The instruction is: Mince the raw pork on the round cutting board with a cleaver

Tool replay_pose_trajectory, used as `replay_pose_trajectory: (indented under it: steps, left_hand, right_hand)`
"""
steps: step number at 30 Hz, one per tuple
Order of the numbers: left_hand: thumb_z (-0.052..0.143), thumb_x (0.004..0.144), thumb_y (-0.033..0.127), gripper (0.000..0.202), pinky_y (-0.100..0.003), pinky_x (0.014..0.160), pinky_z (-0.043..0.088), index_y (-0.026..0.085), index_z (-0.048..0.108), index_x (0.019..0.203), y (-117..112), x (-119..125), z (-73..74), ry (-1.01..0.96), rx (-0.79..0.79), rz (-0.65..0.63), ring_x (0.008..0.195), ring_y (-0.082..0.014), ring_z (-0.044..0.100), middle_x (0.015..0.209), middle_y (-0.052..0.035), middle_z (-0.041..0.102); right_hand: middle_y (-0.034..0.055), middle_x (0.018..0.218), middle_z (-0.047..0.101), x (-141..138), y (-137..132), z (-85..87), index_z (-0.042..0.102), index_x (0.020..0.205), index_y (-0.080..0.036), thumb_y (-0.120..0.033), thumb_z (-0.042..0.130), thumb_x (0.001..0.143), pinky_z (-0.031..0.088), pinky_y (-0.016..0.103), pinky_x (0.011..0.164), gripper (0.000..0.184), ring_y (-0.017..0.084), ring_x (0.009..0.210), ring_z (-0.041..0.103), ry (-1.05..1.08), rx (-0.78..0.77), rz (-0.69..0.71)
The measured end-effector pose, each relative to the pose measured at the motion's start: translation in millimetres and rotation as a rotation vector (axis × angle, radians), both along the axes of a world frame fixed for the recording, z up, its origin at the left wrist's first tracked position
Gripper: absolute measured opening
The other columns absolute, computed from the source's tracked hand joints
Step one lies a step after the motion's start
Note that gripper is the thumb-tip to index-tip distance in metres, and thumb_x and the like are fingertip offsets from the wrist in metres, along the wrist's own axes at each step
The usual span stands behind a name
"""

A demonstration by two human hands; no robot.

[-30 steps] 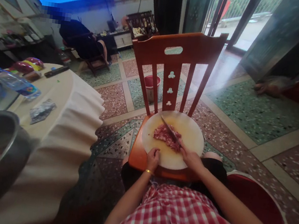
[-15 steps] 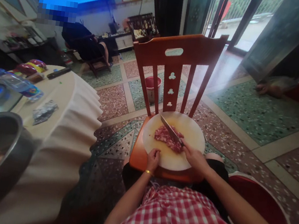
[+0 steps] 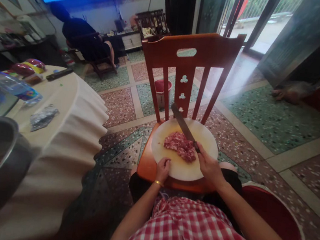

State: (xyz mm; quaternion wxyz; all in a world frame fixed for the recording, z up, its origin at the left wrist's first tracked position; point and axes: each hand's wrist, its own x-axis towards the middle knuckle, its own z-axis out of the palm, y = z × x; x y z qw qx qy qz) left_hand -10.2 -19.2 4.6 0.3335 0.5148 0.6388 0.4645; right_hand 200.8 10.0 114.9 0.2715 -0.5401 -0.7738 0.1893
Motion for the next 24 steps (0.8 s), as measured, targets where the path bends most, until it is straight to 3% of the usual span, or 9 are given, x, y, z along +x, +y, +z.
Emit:
replay_pose_trajectory:
  steps: [5, 10, 15, 21, 24]
  left_hand:
    - [0.041, 0.08, 0.026, 0.021, -0.027, 0.075, 0.042, 0.015, 0.058, 0.083, -0.2, -0.6, -3.3, -0.016, -0.012, 0.011, 0.079, -0.0141, 0.055, 0.08, -0.0042, 0.06]
    - [0.041, 0.079, 0.026, 0.02, -0.026, 0.073, 0.042, 0.015, 0.058, 0.081, 0.3, -0.4, -2.3, -0.002, -0.008, 0.003, 0.076, -0.0136, 0.054, 0.077, -0.0036, 0.059]
    - [0.041, 0.079, 0.025, 0.02, -0.026, 0.073, 0.041, 0.015, 0.058, 0.081, -0.3, 0.4, 1.8, -0.006, -0.002, 0.014, 0.077, -0.0138, 0.054, 0.078, -0.0039, 0.06]
    - [0.041, 0.079, 0.027, 0.021, -0.025, 0.073, 0.041, 0.016, 0.058, 0.081, -0.5, 1.1, 0.6, -0.021, 0.002, 0.008, 0.077, -0.0134, 0.054, 0.077, -0.0031, 0.059]
    - [0.041, 0.079, 0.027, 0.02, -0.025, 0.073, 0.041, 0.016, 0.058, 0.082, -0.6, 1.0, 0.3, -0.03, -0.015, 0.019, 0.077, -0.0134, 0.054, 0.077, -0.0031, 0.059]
  right_hand:
    - [0.0099, 0.096, 0.063, 3.4, 0.6, -18.8, 0.036, 0.133, -0.02, -0.027, 0.031, 0.093, 0.05, 0.041, 0.071, 0.041, 0.028, 0.081, 0.061, -0.213, -0.246, -0.011]
    - [0.0079, 0.119, 0.051, 2.3, 0.3, -11.5, 0.024, 0.138, -0.023, -0.028, 0.029, 0.094, 0.046, 0.036, 0.082, 0.044, 0.025, 0.098, 0.054, -0.075, -0.036, -0.006]
    - [0.0101, 0.101, 0.061, 3.3, 4.8, -17.0, 0.033, 0.135, -0.02, -0.026, 0.03, 0.092, 0.05, 0.042, 0.07, 0.043, 0.029, 0.077, 0.062, -0.255, -0.22, -0.007]
    - [0.0077, 0.122, 0.048, 1.8, 7.9, -5.2, 0.028, 0.137, -0.021, -0.028, 0.028, 0.093, 0.047, 0.034, 0.081, 0.044, 0.025, 0.101, 0.053, -0.026, 0.001, -0.022]
    - [0.0081, 0.113, 0.055, -2.5, 6.8, -13.4, 0.033, 0.134, -0.021, -0.025, 0.03, 0.092, 0.049, 0.035, 0.076, 0.043, 0.025, 0.091, 0.058, -0.149, -0.134, -0.006]
